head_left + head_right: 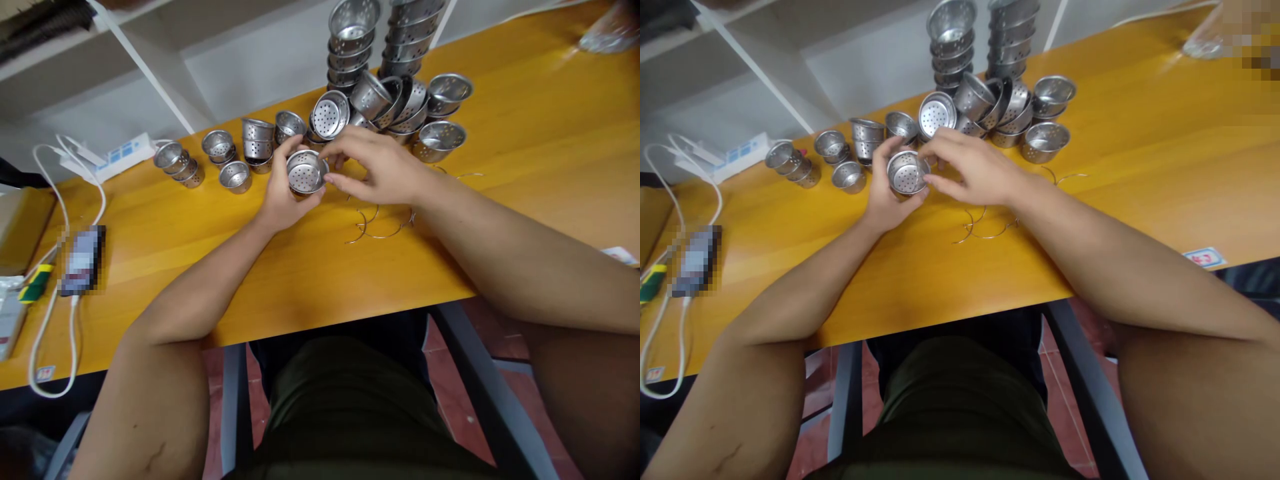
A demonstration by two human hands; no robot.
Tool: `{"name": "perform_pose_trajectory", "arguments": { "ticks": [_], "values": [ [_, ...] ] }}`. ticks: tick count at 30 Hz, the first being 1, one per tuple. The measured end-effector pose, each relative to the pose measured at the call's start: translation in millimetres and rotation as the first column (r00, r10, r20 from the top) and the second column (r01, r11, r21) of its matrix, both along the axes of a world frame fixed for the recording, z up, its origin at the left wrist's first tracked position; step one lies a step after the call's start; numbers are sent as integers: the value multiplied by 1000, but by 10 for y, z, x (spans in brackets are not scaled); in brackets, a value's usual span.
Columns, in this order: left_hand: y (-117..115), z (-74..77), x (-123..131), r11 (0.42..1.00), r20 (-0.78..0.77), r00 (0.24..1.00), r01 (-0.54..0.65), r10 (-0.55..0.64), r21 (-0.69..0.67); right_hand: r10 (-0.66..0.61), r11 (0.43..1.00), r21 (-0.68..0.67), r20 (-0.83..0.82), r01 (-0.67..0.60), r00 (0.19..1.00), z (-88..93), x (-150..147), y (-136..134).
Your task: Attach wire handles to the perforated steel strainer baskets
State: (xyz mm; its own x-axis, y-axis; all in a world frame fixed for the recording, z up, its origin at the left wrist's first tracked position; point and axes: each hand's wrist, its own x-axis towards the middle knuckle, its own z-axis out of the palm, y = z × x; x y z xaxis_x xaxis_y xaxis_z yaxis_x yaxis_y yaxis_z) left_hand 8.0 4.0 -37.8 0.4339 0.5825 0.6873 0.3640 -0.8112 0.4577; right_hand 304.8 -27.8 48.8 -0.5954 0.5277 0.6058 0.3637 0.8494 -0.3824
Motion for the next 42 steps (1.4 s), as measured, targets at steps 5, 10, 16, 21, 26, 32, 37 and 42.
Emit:
{"name": "perform_pose_trajectory", "arguments": {
  "ticks": [5,10,16,21,26,32,37,42],
  "values": [
    [99,-95,-35,997,2,998,68,-68,-24,9,1000,-12,-9,-9,1000,-13,-27,-1],
    [69,-81,-15,997,8,999,54,-54,-63,61,998,-21,-1,-61,998,4,-44,-10],
    [-137,157,83,986,-65,994,-97,88,-137,46,997,-68,75,-41,996,-24,-61,1],
    [-205,246,109,991,-128,991,-46,30,-128,84,994,-79,80,-78,993,-154,-79,41],
    [-127,139,44,985,-133,991,-51,29,-163,103,994,-48,65,-100,993,-227,-42,107],
    [-71,132,-61,983,-103,992,-83,67,-164,56,997,-59,15,-55,998,-203,-21,108],
    [-65,545,-247,976,-117,982,-162,146,-144,-13,999,-53,-7,13,1000,-130,3,75],
    [80,977,-758,971,-219,969,-156,115,-182,-34,998,-61,15,35,999,-102,33,98]
  ]
}}
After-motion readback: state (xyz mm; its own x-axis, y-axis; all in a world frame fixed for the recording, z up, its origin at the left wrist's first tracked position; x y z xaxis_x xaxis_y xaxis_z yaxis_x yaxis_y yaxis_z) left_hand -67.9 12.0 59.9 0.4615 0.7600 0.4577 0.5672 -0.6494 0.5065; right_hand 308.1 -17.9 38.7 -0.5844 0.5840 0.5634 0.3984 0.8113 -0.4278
